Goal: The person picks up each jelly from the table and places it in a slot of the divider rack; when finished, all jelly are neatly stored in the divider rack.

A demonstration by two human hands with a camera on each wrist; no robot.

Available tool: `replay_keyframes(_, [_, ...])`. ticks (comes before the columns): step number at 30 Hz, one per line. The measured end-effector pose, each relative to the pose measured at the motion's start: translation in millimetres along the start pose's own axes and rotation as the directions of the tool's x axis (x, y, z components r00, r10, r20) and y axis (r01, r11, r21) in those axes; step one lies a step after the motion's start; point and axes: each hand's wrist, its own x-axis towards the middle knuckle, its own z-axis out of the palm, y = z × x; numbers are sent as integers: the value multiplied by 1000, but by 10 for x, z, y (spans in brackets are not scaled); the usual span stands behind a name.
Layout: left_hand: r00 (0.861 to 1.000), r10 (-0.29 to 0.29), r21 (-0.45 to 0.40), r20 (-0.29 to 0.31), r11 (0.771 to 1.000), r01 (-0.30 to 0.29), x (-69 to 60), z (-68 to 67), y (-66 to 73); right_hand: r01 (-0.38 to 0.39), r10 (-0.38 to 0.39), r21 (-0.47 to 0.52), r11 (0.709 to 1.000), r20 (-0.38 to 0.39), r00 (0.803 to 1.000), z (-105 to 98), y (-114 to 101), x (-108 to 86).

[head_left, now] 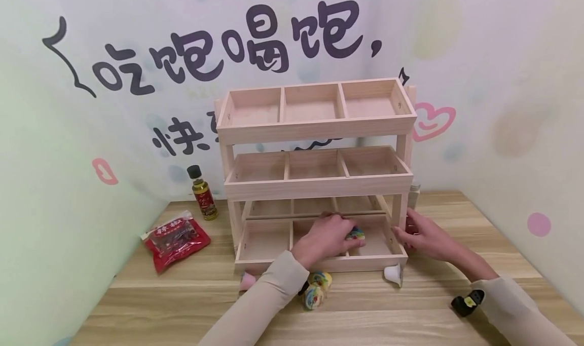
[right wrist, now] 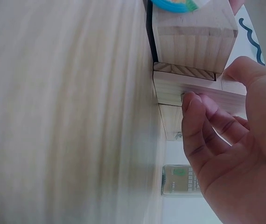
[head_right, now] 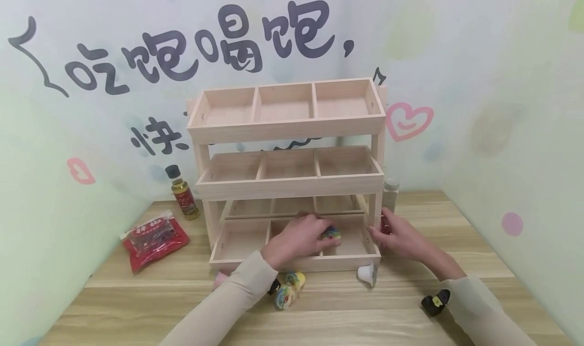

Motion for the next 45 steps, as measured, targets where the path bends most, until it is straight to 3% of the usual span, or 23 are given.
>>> replay_keyframes(4, [1000, -7, 23, 20, 1000, 7, 2, 4, 26, -10, 10, -5, 1000, 1, 1000, 1, 3, 0])
replay_keyframes(27, [994, -70, -28, 79, 997, 72, -5, -57, 69, -13, 13, -4, 1000, 9, 1000, -9, -6, 1])
replay_keyframes(34, [994, -71, -57, 86, 996, 76, -70, -120, 98, -18, 18, 2, 1000, 8, 1000, 5, -16, 16])
replay_keyframes(40, [999, 38, -28, 10, 999, -37, -228, -293, 334, -22, 22, -4, 1000, 7, 1000, -2, -7, 14])
replay_keyframes(45, [982, 180, -32, -51, 983, -182, -374, -338, 669, -25, 25, 4, 1000, 8, 1000, 0, 19, -5])
